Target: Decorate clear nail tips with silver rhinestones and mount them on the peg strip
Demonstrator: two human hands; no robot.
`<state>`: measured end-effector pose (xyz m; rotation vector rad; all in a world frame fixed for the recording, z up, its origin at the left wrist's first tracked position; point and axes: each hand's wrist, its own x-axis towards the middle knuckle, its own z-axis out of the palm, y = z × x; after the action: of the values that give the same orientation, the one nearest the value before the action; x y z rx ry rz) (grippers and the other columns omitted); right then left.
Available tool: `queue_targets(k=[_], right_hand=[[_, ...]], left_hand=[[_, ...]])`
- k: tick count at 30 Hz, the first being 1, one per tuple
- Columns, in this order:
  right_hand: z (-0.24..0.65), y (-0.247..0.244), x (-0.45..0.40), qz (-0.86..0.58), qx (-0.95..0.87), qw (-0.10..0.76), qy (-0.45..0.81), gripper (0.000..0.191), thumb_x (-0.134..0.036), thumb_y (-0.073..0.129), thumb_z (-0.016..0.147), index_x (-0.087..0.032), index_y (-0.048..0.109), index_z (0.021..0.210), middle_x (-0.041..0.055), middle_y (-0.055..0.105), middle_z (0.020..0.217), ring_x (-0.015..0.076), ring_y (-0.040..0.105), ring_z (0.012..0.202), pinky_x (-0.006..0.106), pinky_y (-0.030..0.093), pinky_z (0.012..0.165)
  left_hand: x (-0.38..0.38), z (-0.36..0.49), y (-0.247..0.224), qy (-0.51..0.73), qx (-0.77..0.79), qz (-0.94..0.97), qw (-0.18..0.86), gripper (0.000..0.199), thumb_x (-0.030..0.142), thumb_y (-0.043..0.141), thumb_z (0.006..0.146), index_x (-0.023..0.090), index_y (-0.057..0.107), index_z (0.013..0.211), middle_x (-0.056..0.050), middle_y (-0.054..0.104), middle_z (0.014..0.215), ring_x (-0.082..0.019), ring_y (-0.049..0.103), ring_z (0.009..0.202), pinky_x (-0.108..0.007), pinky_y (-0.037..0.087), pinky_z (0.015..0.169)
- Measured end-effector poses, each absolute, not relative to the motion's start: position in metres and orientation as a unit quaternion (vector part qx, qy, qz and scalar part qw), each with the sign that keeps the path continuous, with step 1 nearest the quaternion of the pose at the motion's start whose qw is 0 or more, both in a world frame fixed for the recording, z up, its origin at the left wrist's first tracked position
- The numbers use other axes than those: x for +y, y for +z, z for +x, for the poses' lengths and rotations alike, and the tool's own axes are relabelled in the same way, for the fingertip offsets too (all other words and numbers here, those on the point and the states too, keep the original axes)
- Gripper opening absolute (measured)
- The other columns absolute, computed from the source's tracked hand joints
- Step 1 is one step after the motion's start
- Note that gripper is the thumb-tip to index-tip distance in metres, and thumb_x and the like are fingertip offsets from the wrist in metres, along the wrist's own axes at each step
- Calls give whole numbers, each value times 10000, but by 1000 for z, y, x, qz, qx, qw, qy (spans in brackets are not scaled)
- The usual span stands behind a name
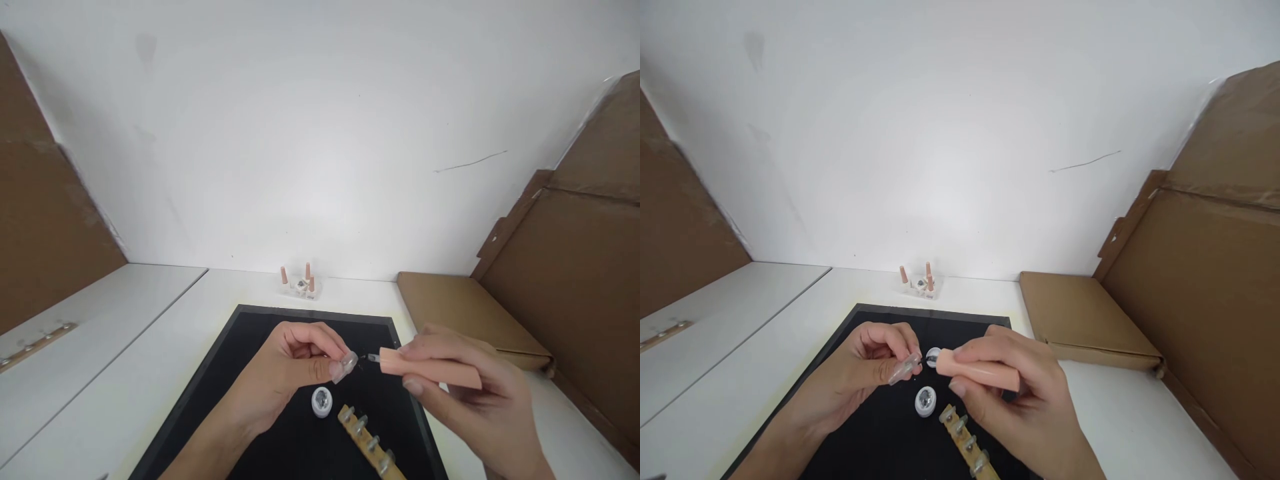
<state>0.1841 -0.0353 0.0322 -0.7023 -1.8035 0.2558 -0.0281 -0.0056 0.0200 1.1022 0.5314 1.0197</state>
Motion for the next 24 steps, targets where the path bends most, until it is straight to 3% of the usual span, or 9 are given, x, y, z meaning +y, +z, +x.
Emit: queue_targets(k=[9,19,24], right_hand=[[182,30,-35,-282,-763,574,93,72,-225,669,859,-269,639,907,-39,631,602,109,542,458,216,426,400],[182,29,-34,-298,-760,568,103,175,-114,656,811,-270,639,887,-56,598,594,94,516,450,206,407,398],[179,29,-35,-268,-758,584,113,160,-124,658,815,-255,646,906,-38,662,640,102,534,493,211,434,435]], left_hand=[[-4,-29,20,427,246,471,731,75,143,842,712,187,792,679,18,736,741,-54,649,657,-136,497,660],[-5,-29,21,417,267,434,752,93,181,885,653,183,792,657,19,741,694,-64,674,644,-128,497,637],[-1,-28,19,420,267,452,740,85,196,880,665,188,796,674,15,747,712,-60,655,653,-135,490,656]])
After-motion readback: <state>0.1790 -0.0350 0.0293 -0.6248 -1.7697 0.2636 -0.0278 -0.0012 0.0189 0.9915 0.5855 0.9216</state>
